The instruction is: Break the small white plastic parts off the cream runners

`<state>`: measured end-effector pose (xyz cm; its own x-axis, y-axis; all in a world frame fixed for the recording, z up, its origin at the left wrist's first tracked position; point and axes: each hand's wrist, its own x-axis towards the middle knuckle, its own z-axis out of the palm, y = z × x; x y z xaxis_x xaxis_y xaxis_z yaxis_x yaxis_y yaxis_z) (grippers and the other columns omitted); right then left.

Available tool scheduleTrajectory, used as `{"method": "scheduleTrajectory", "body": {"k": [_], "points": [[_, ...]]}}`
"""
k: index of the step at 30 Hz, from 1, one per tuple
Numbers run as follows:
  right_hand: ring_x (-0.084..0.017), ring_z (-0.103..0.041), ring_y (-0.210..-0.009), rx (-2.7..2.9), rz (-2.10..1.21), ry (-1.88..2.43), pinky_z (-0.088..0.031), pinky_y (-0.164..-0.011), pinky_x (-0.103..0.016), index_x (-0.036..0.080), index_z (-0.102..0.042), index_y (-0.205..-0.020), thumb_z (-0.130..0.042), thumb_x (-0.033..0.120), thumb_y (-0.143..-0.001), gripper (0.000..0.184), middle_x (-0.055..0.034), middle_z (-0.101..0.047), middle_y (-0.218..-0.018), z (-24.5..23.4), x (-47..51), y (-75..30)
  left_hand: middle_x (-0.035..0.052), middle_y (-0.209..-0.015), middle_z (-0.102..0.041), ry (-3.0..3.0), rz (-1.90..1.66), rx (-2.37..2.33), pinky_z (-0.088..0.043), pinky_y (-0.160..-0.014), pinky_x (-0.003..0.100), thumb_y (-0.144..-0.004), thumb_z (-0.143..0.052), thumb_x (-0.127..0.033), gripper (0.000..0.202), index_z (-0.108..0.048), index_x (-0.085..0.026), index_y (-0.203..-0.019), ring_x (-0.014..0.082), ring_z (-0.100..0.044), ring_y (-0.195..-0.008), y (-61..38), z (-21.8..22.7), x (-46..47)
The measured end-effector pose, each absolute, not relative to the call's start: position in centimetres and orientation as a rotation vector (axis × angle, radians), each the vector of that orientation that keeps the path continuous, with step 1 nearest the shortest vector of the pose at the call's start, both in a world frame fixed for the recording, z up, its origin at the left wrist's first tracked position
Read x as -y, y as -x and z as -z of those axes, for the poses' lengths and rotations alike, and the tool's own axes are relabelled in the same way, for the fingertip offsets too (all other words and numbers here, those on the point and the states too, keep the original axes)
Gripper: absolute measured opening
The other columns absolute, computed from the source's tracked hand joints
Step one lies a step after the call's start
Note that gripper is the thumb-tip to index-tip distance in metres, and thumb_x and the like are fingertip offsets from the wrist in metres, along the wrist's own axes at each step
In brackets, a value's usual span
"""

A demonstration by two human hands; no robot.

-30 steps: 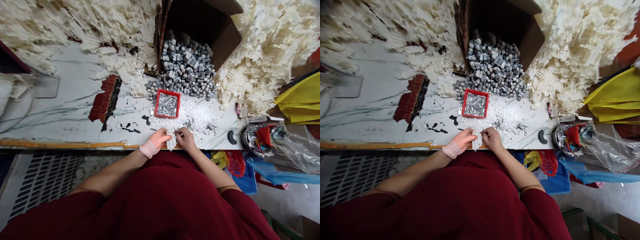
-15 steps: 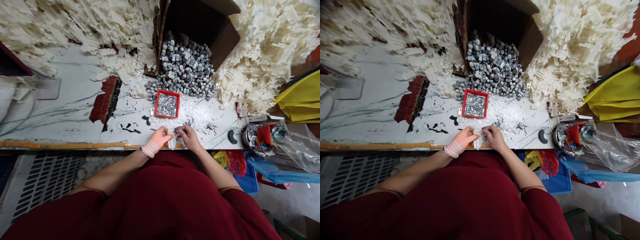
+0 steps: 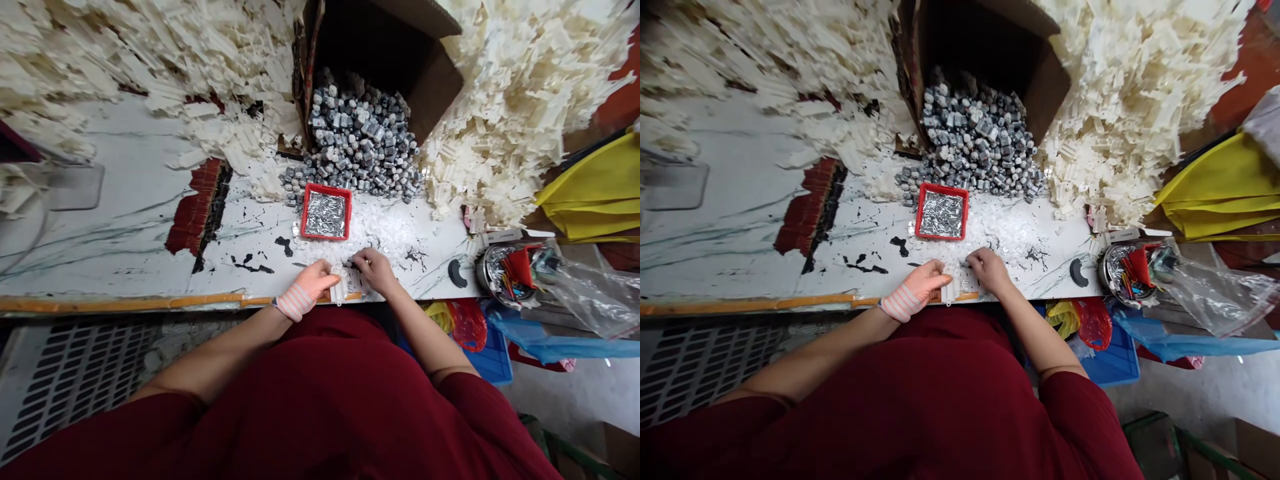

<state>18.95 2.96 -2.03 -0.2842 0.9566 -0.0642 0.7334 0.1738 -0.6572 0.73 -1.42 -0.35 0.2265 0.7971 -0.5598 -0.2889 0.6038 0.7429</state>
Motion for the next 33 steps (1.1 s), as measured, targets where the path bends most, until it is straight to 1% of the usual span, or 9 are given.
{"method": "scheduleTrajectory", "body": {"k": [3,5,8,11,13,15,24,29,33], "points": [[-0.025,-0.049,-0.096,2.124,-0.345,1.801,-0.042,-0.080,-0.037,0.017,-0.064,-0.086,-0.050,0.025,-0.089,0.016,-0.0127,-0.060,-0.098,3.1,-5.4,-20.4,-0.0089,-0.054,-0.043,-0.567,-0.787,-1.118,-0.043,-0.044,0.020,-0.061,-0.068,-0.023,0.030,-0.041,-0.020,-0.074,0.0089,-0.048,-0.049,-0.9,0.4,1.2],[-0.028,-0.047,-0.098,2.185,-0.253,1.818,-0.041,-0.083,-0.040,0.016,-0.063,-0.084,-0.050,0.022,-0.087,0.014,-0.0154,-0.058,-0.100,3.4,-6.2,-20.8,-0.0093,-0.053,-0.042,-0.576,-0.783,-1.137,-0.041,-0.042,0.019,-0.061,-0.068,-0.023,0.029,-0.041,-0.020,-0.073,0.0083,-0.046,-0.047,-1.0,0.5,1.1],[-0.025,-0.049,-0.095,2.109,-0.429,1.741,-0.041,-0.085,-0.039,0.016,-0.060,-0.084,-0.050,0.022,-0.087,0.013,-0.0128,-0.058,-0.097,3.1,-5.7,-20.5,-0.0092,-0.053,-0.043,-0.609,-0.790,-1.175,-0.039,-0.042,0.018,-0.061,-0.068,-0.023,0.029,-0.042,-0.020,-0.072,0.0079,-0.046,-0.046,-1.2,0.8,1.0],[-0.018,-0.054,-0.082,1.978,-0.893,1.581,-0.044,-0.076,-0.031,0.018,-0.057,-0.087,-0.047,0.030,-0.089,0.015,-0.0052,-0.060,-0.087,2.0,-3.8,-19.3,-0.0096,-0.050,-0.043,-0.730,-0.795,-1.222,-0.036,-0.041,0.017,-0.063,-0.067,-0.023,0.025,-0.044,-0.019,-0.072,0.0072,-0.044,-0.043,-1.2,1.3,0.8],[-0.015,-0.054,-0.073,1.979,-1.089,1.502,-0.042,-0.068,-0.027,0.020,-0.056,-0.086,-0.048,0.034,-0.089,0.016,-0.0009,-0.060,-0.079,1.2,-2.5,-18.5,-0.0097,-0.049,-0.042,-0.795,-0.788,-1.237,-0.035,-0.041,0.017,-0.063,-0.066,-0.023,0.024,-0.044,-0.019,-0.072,0.0072,-0.044,-0.042,-1.2,1.4,0.8],[-0.014,-0.053,-0.069,2.007,-1.098,1.508,-0.040,-0.065,-0.025,0.020,-0.055,-0.084,-0.049,0.034,-0.088,0.015,0.0009,-0.059,-0.074,0.6,-1.7,-17.9,-0.0093,-0.049,-0.044,-0.787,-0.777,-1.224,-0.037,-0.041,0.018,-0.063,-0.067,-0.024,0.025,-0.044,-0.019,-0.072,0.0081,-0.047,-0.042,-1.2,1.5,0.7],[-0.013,-0.054,-0.067,1.982,-1.034,1.572,-0.038,-0.063,-0.024,0.021,-0.054,-0.084,-0.050,0.030,-0.087,0.010,0.0007,-0.061,-0.074,-0.6,-1.2,-17.5,-0.0068,-0.054,-0.055,-0.612,-0.713,-1.086,-0.049,-0.046,0.026,-0.061,-0.070,-0.029,0.035,-0.039,-0.021,-0.076,0.0146,-0.058,-0.048,-1.5,1.5,0.6],[-0.014,-0.056,-0.069,1.904,-0.996,1.628,-0.039,-0.064,-0.025,0.021,-0.054,-0.086,-0.050,0.031,-0.087,0.011,-0.0006,-0.062,-0.076,-0.3,-0.4,-17.1,-0.0079,-0.050,-0.053,-0.730,-0.742,-1.117,-0.045,-0.043,0.023,-0.064,-0.070,-0.031,0.033,-0.041,-0.021,-0.078,0.0126,-0.054,-0.042,-1.6,1.7,1.0],[-0.014,-0.056,-0.068,1.766,-1.048,1.566,-0.041,-0.063,-0.025,0.021,-0.053,-0.084,-0.049,0.034,-0.087,0.014,0.0001,-0.060,-0.073,0.0,-0.2,-17.4,-0.0074,-0.053,-0.054,-0.695,-0.746,-1.083,-0.046,-0.044,0.023,-0.063,-0.070,-0.033,0.034,-0.041,-0.021,-0.078,0.0134,-0.057,-0.045,-1.8,0.8,0.9]]}}
